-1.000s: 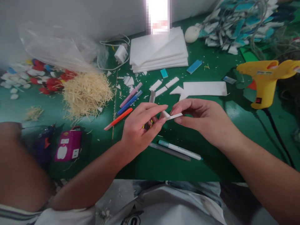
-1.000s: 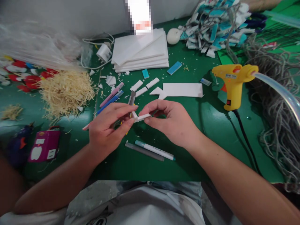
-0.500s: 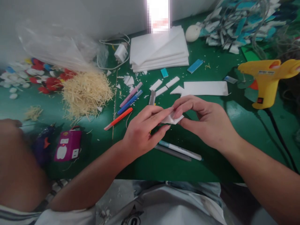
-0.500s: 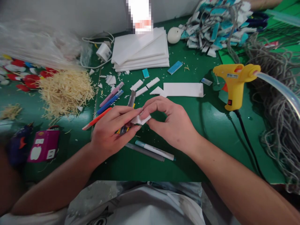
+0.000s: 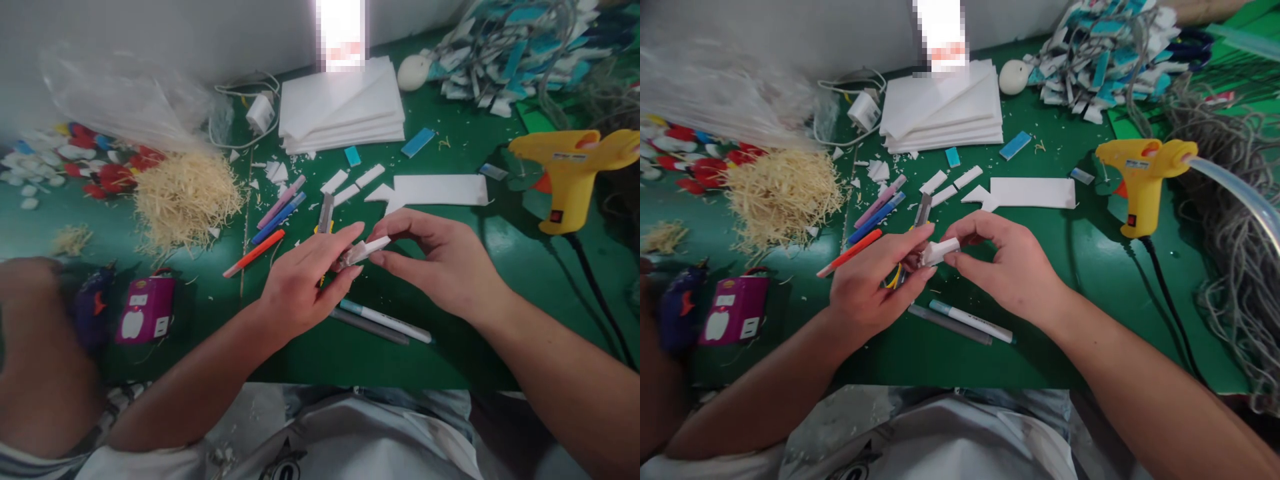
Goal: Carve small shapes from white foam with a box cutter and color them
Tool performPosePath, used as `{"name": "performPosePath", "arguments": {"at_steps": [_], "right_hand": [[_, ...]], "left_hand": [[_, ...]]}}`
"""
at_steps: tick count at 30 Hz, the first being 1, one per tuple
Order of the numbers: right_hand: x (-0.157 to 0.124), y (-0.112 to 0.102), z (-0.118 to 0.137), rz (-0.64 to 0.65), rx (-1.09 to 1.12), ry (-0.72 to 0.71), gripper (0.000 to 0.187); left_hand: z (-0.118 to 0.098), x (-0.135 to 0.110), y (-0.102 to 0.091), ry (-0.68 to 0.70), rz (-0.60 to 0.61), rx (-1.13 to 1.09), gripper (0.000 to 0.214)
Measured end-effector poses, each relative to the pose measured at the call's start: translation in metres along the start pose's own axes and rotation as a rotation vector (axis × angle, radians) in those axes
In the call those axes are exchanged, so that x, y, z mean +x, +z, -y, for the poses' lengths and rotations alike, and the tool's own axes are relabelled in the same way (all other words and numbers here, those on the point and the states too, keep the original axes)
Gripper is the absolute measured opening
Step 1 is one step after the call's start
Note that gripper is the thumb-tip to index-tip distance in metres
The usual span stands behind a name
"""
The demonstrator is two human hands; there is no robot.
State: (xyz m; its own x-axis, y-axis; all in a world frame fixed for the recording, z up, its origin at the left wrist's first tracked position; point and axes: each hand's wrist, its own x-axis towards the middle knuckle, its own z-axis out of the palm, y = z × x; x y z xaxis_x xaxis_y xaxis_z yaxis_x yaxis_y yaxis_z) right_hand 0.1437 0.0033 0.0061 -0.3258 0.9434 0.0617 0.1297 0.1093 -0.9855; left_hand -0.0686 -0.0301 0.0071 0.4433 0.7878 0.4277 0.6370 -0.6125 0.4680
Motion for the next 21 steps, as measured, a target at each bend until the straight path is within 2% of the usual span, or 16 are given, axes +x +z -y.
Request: {"name": "performPosePath", "arguments": {"at_steps": [4, 7, 13, 18, 21], "right_hand": [[-0.0001, -0.0007, -0.002, -0.018, 0.013, 0.022, 0.014], [0.0, -0.0016, -0.0012, 0.017, -0.003, 0.007, 0.022], [0.0005, -0.0022, 0.0017, 0.032, -0.002, 0.025, 0.013], [0.0008, -0.0013, 0.0026, 0.02, -0.006, 0.046, 0.013], [0.0006, -0.0011, 0.0022, 0.022, -0.019, 0.075, 0.015]], "left_hand": [[-0.0024, -0.0032, -0.0013, -0.094, -0.036, -0.023, 0.033], [-0.0056, -0.0042, -0.0016, -0.132, -0.076, 0.003, 0.031], [-0.0054, -0.0025, -0.0024, -0.19, -0.102, 0.037, 0.017], [-0.0023, -0.0007, -0.0042, -0.168, -0.15, 0.073, 0.004], [-0.0023, 0.0005, -0.0053, -0.138, -0.144, 0.069, 0.005]]}}
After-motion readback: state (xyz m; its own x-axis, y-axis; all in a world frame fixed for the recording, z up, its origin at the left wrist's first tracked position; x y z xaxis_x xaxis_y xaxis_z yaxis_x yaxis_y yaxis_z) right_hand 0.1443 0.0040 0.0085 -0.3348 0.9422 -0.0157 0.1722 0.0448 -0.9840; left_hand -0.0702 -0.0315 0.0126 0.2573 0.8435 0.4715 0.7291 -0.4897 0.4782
